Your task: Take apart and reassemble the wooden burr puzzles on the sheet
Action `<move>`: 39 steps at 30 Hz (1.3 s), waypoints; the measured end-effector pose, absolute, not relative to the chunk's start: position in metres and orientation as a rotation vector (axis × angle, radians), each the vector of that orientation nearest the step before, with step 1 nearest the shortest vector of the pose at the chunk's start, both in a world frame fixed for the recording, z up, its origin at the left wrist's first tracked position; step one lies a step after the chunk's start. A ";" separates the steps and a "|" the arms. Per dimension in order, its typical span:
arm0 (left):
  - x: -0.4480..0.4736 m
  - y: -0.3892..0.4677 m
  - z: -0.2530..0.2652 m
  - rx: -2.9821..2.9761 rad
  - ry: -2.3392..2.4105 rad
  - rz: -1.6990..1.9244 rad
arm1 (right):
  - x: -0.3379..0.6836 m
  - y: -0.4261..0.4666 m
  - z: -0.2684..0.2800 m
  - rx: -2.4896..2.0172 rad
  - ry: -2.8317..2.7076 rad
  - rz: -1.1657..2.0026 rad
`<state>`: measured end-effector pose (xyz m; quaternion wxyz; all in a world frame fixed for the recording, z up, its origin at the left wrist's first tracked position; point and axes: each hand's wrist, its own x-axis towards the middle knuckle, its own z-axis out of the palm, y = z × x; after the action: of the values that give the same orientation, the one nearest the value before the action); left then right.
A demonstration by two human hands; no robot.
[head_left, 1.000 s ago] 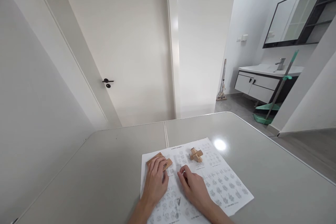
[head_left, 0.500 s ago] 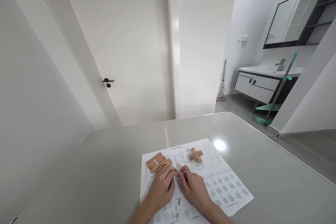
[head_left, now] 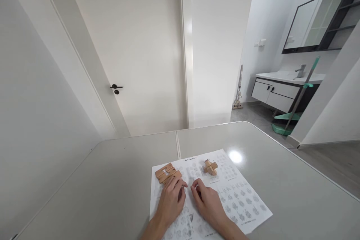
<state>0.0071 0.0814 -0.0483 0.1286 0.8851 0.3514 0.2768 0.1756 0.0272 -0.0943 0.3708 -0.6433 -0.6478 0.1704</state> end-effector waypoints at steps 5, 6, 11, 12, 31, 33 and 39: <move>0.008 0.078 -0.052 2.611 1.005 0.762 | 0.175 0.027 -0.094 -1.636 -1.659 0.452; 0.008 0.078 -0.053 2.622 1.005 0.755 | 0.175 0.027 -0.094 -1.633 -1.653 0.458; 0.009 0.078 -0.053 2.659 0.996 0.677 | 0.176 0.027 -0.091 -1.561 -1.481 0.529; 0.009 0.078 -0.052 2.658 0.993 0.669 | 0.176 0.027 -0.091 -1.534 -1.431 0.546; 0.008 0.076 -0.044 2.625 0.997 0.595 | 0.191 0.037 -0.087 -1.314 -0.738 0.894; 0.008 0.076 -0.044 2.623 0.998 0.592 | 0.191 0.038 -0.088 -1.301 -0.732 0.895; 0.007 0.076 -0.045 2.620 0.984 0.611 | 0.191 0.039 -0.088 -1.312 -0.734 0.900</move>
<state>0.0071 0.0758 -0.0447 0.1382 0.9058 0.3402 0.2112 0.1913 0.0389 -0.0883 0.6401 -0.5751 -0.3220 0.3947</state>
